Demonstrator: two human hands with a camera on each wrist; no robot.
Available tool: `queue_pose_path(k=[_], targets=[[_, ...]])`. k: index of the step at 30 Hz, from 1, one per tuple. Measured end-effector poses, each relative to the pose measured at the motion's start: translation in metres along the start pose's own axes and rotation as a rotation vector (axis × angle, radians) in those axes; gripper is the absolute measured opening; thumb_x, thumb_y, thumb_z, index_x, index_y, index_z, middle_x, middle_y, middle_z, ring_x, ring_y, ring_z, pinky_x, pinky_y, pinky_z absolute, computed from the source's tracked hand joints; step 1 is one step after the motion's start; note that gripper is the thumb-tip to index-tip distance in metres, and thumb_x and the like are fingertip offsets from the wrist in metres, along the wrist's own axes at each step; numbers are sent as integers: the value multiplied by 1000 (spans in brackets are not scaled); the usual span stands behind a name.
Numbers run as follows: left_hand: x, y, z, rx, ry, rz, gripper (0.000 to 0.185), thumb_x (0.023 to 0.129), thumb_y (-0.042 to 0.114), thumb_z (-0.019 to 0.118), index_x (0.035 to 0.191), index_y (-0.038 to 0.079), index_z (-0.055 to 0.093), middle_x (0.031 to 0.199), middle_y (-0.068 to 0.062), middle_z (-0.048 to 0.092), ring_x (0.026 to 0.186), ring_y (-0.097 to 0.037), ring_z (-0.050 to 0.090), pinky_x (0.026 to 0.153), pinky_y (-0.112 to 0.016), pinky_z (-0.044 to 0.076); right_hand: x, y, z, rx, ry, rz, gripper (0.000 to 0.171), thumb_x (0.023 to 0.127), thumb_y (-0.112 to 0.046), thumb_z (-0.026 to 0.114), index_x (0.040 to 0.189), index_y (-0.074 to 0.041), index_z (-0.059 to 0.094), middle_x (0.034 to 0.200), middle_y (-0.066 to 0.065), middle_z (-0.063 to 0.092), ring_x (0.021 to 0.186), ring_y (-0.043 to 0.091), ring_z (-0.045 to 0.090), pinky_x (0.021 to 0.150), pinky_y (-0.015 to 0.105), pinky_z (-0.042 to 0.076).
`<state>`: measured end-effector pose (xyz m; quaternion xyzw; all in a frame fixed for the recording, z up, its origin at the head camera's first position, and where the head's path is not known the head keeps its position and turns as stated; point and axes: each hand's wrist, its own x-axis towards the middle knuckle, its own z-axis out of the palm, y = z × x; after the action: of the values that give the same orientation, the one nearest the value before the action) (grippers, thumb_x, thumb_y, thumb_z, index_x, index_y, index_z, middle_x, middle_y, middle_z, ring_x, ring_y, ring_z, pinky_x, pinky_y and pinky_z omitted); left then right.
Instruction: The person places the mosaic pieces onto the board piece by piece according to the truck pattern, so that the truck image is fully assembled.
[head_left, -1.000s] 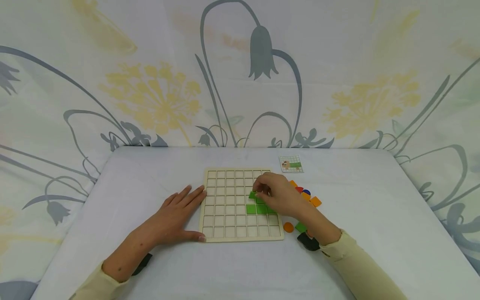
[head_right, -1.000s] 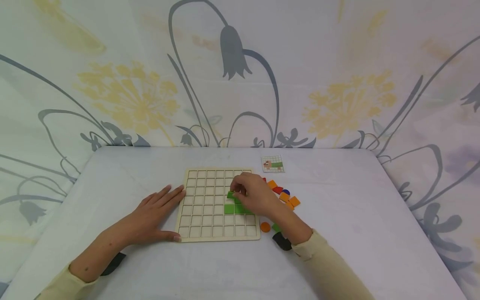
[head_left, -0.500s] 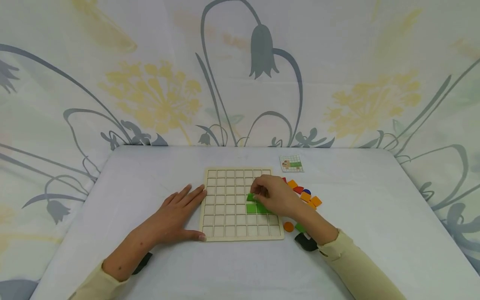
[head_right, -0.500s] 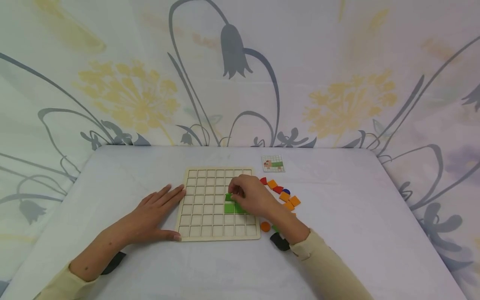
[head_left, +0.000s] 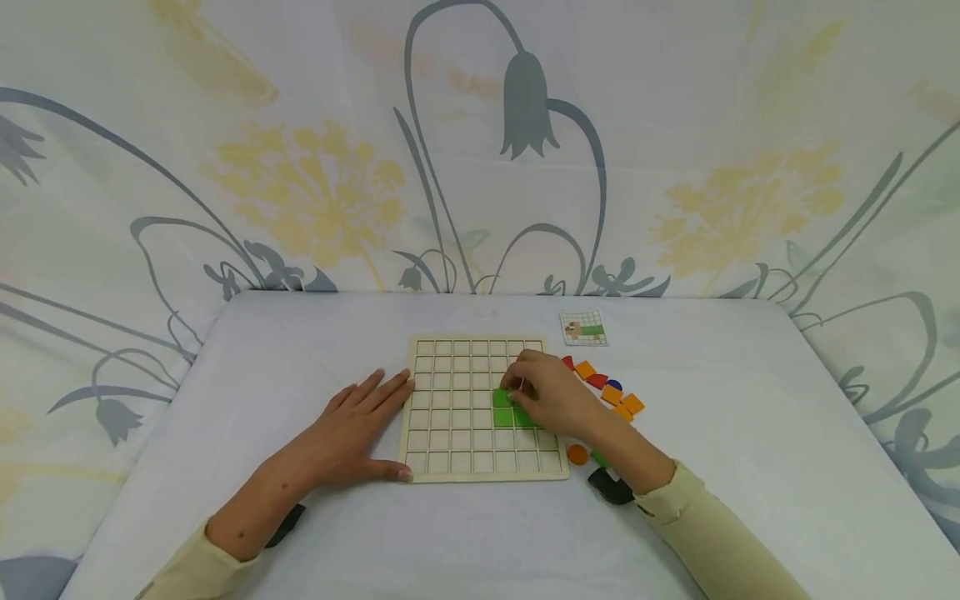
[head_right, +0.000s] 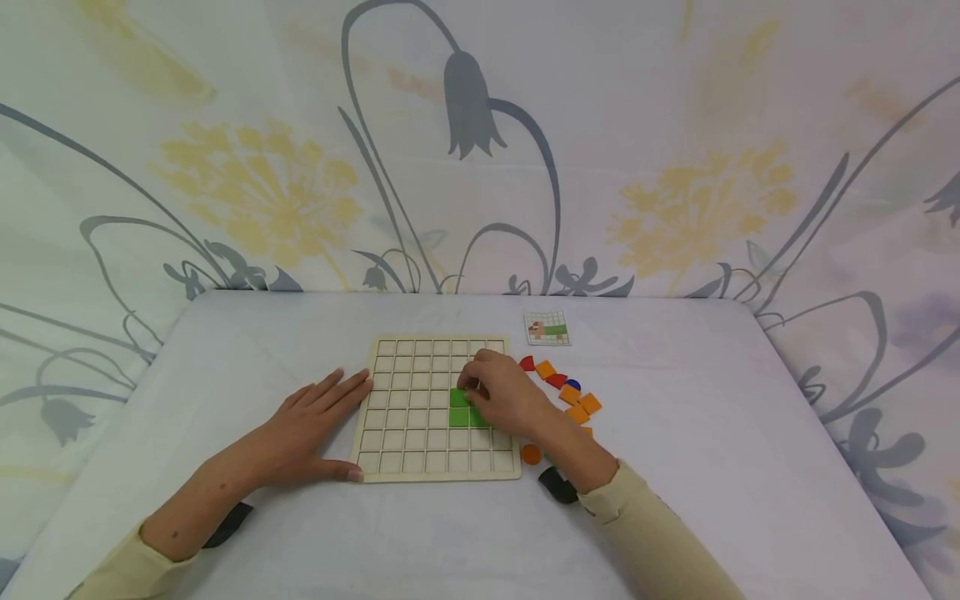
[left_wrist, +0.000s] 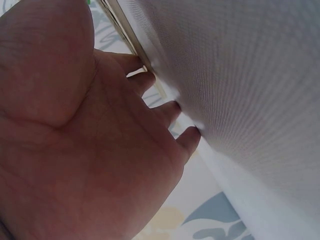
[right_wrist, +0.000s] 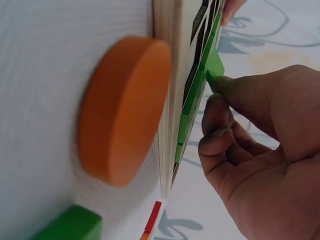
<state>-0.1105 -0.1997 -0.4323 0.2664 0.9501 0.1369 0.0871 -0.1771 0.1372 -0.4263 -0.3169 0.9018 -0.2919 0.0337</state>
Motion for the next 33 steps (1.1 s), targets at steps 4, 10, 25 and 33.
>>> queue_pose_path(k=[4,10,25,33], targets=[[-1,0,0,4,5,2,118,84,74,75,170,11,25,177,-6,20,162,-42,16,123,-67,25,-1,-2,0,-12,-8,-1,12,96,-1,76,105,-8,81,101,-2,65,84,11,59,76,25,55],[-1,-1,-1,14,4,-1,118,84,74,75,170,11,24,177,-6,20,162,-42,15,123,-67,25,0,-4,0,-23,-14,11,12,96,-2,77,105,-9,82,102,-2,64,83,10,57,75,24,54],[0,0,0,2,-13,-6,117,85,73,75,171,12,23,178,-5,18,163,-41,13,124,-66,23,-27,18,-17,-9,50,-10,9,96,-3,76,102,-10,77,95,-7,68,81,7,61,72,27,54],[0,0,0,7,-18,-11,118,85,72,75,171,12,22,178,-4,18,163,-40,13,124,-66,23,-66,32,-41,-70,85,98,12,94,-1,76,101,-11,77,89,-10,65,79,7,58,70,27,53]])
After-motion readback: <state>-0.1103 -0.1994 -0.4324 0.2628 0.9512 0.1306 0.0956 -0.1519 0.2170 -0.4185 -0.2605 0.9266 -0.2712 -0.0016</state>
